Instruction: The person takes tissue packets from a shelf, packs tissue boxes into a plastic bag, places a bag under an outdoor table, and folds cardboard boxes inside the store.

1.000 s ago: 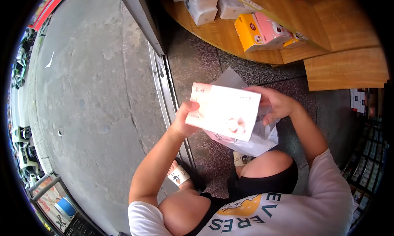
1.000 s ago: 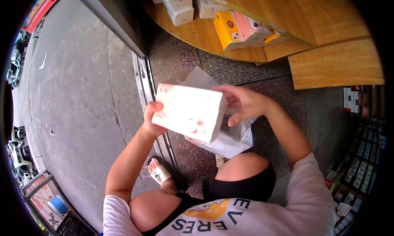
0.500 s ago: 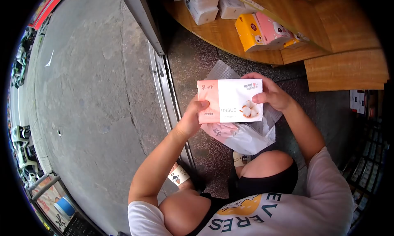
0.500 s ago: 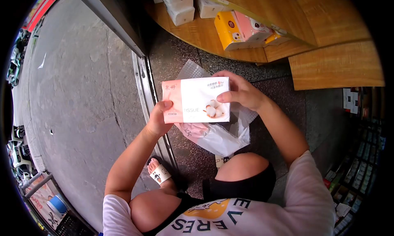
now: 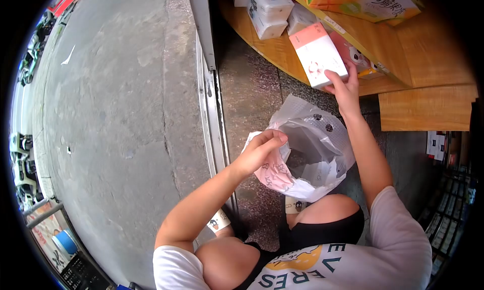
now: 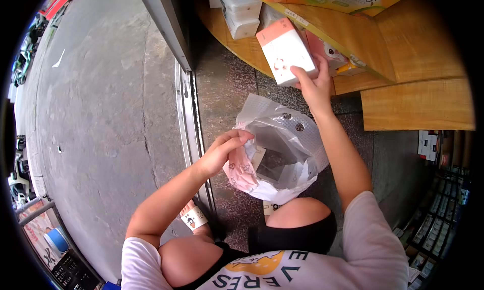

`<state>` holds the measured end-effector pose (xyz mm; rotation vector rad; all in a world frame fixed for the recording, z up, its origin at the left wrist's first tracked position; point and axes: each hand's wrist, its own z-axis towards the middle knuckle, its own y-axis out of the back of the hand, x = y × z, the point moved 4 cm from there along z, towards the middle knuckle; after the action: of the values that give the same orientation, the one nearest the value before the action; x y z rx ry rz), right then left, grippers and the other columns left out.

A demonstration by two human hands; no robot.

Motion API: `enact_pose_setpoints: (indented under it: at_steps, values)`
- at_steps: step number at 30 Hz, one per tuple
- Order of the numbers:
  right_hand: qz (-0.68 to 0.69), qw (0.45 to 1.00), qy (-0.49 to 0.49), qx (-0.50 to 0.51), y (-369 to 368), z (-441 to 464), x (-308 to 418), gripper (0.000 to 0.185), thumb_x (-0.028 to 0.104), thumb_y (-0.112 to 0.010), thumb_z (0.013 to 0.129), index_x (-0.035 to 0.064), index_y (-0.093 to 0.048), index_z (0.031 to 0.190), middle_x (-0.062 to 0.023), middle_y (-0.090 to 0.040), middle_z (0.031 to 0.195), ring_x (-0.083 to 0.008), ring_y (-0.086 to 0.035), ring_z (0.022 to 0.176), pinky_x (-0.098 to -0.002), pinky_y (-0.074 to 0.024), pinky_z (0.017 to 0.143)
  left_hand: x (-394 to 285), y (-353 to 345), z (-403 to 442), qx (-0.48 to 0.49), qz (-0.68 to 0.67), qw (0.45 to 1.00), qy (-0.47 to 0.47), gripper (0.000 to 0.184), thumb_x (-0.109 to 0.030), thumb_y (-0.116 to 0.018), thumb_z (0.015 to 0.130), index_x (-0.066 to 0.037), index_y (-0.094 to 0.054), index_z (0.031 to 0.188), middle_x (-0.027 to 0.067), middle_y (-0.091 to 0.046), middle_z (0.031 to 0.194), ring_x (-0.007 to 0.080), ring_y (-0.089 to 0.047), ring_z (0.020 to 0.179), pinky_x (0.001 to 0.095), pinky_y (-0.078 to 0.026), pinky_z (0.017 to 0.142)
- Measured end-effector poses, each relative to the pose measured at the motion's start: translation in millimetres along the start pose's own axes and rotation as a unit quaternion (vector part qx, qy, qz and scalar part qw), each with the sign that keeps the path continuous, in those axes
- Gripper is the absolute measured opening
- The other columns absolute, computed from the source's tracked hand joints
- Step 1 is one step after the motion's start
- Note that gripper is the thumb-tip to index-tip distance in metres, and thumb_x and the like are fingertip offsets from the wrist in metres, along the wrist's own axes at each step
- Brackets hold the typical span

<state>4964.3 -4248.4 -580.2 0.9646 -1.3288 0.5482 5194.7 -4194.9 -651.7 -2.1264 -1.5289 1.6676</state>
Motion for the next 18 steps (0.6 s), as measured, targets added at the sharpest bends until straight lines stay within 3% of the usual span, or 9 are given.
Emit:
enact_pose_setpoints:
  at_steps: [4, 6, 9, 10, 11, 12, 14, 16, 18]
  values:
    - [-0.078, 0.988, 0.122, -0.057, -19.8, 50.6, -17.2, 0.069, 0.027, -0.07, 0.068, -0.0008, -0.034, 0.12, -0.0187, -0.045, 0.115, -0.0269, -0.046, 0.103, -0.0363, -0.0405, 0.084, -4.3, 1.0, -6.9, -0.007, 0.034, 0.999, -0.025, 0.041, -0.033, -0.05, 0.082, 0.0, -0.052, 0.108, 0.0085, -0.055, 0.097, 0.0128, -0.055, 0.084, 0.0223, -0.043, 0.075]
    - [-0.198, 0.95, 0.217, -0.11, -26.7, 67.0, -11.3, 0.069, 0.029, -0.068, 0.069, -0.0036, -0.034, 0.119, -0.025, -0.043, 0.115, -0.0354, -0.04, 0.11, -0.0399, -0.0309, 0.093, -8.1, 2.2, -10.4, 0.009, 0.036, 0.999, -0.013, 0.04, -0.032, -0.051, 0.082, -0.001, -0.052, 0.108, 0.0065, -0.056, 0.094, 0.011, -0.053, 0.083, 0.0218, -0.042, 0.074]
    - [-0.297, 0.898, 0.287, -0.154, -44.3, 82.0, 3.2, 0.07, 0.03, -0.067, 0.068, -0.005, -0.034, 0.119, -0.0297, -0.04, 0.116, -0.041, -0.035, 0.112, -0.0422, -0.0292, 0.094, -2.6, 4.3, -7.9, 0.013, 0.037, 0.999, -0.032, 0.04, -0.031, -0.052, 0.082, -0.001, -0.052, 0.109, 0.0059, -0.057, 0.09, 0.0101, -0.053, 0.08, 0.0213, -0.042, 0.072]
    - [-0.312, 0.877, 0.327, -0.166, -48.4, 95.6, 1.6, 0.067, 0.037, -0.064, 0.07, -0.0006, -0.04, 0.119, -0.0239, -0.043, 0.118, -0.0382, -0.039, 0.11, -0.0432, -0.0319, 0.092, -2.6, 4.3, -8.1, 0.015, 0.03, 0.999, -0.027, 0.039, -0.028, -0.053, 0.082, 0.0, -0.05, 0.11, 0.0054, -0.057, 0.088, 0.01, -0.054, 0.078, 0.0212, -0.042, 0.07]
    - [-0.314, 0.876, 0.327, -0.165, -49.9, 114.0, 8.3, 0.067, 0.037, -0.064, 0.07, -0.0006, -0.04, 0.119, -0.0239, -0.043, 0.118, -0.0382, -0.039, 0.11, -0.0432, -0.0319, 0.092, -3.5, 4.7, -8.8, 0.017, 0.027, 0.999, -0.027, 0.039, -0.028, -0.053, 0.082, 0.0, -0.05, 0.11, 0.0054, -0.057, 0.088, 0.01, -0.054, 0.078, 0.0212, -0.042, 0.07]
    - [-0.42, 0.886, 0.194, -0.04, -57.2, 140.6, 8.6, 0.063, 0.041, -0.06, 0.072, 0.004, -0.043, 0.119, -0.019, -0.045, 0.12, -0.0357, -0.041, 0.11, -0.0431, -0.0326, 0.092, -3.3, 4.8, -9.4, 0.026, 0.017, 0.999, -0.009, 0.039, -0.027, -0.053, 0.082, 0.0, -0.05, 0.111, 0.0051, -0.056, 0.088, 0.0098, -0.053, 0.078, 0.0211, -0.042, 0.069]
    - [-0.51, 0.854, 0.05, 0.086, -66.2, 158.0, -0.7, 0.06, 0.046, -0.056, 0.074, 0.0087, -0.046, 0.119, -0.014, -0.046, 0.121, -0.0332, -0.042, 0.11, -0.043, -0.0334, 0.091, -5.1, 0.7, -10.3, 0.026, -0.051, 0.998, 0.003, 0.038, -0.021, -0.059, 0.081, 0.001, -0.048, 0.11, 0.0044, -0.057, 0.083, 0.0065, -0.051, 0.069, 0.0181, -0.04, 0.062]
    - [-0.504, 0.836, 0.168, -0.136, -68.2, 161.2, 6.7, 0.061, 0.056, -0.051, 0.074, 0.0037, -0.056, 0.105, -0.0153, -0.055, 0.111, -0.033, -0.051, 0.102, -0.0406, -0.0391, 0.085, -1.8, 0.6, -10.0, 0.03, -0.048, 0.998, 0.002, 0.038, -0.02, -0.06, 0.081, 0.001, -0.047, 0.11, 0.0043, -0.057, 0.083, 0.0063, -0.051, 0.07, 0.0181, -0.04, 0.063]
    - [-0.522, 0.826, 0.175, -0.124, -70.1, 175.5, 3.0, 0.061, 0.055, -0.051, 0.075, 0.0034, -0.056, 0.107, -0.016, -0.054, 0.113, -0.0333, -0.05, 0.103, -0.0402, -0.039, 0.086, -2.0, 2.1, -9.8, 0.032, -0.044, 0.999, -0.001, 0.037, -0.019, -0.06, 0.081, 0.002, -0.047, 0.11, 0.0042, -0.057, 0.083, 0.0062, -0.051, 0.071, 0.0181, -0.04, 0.063]
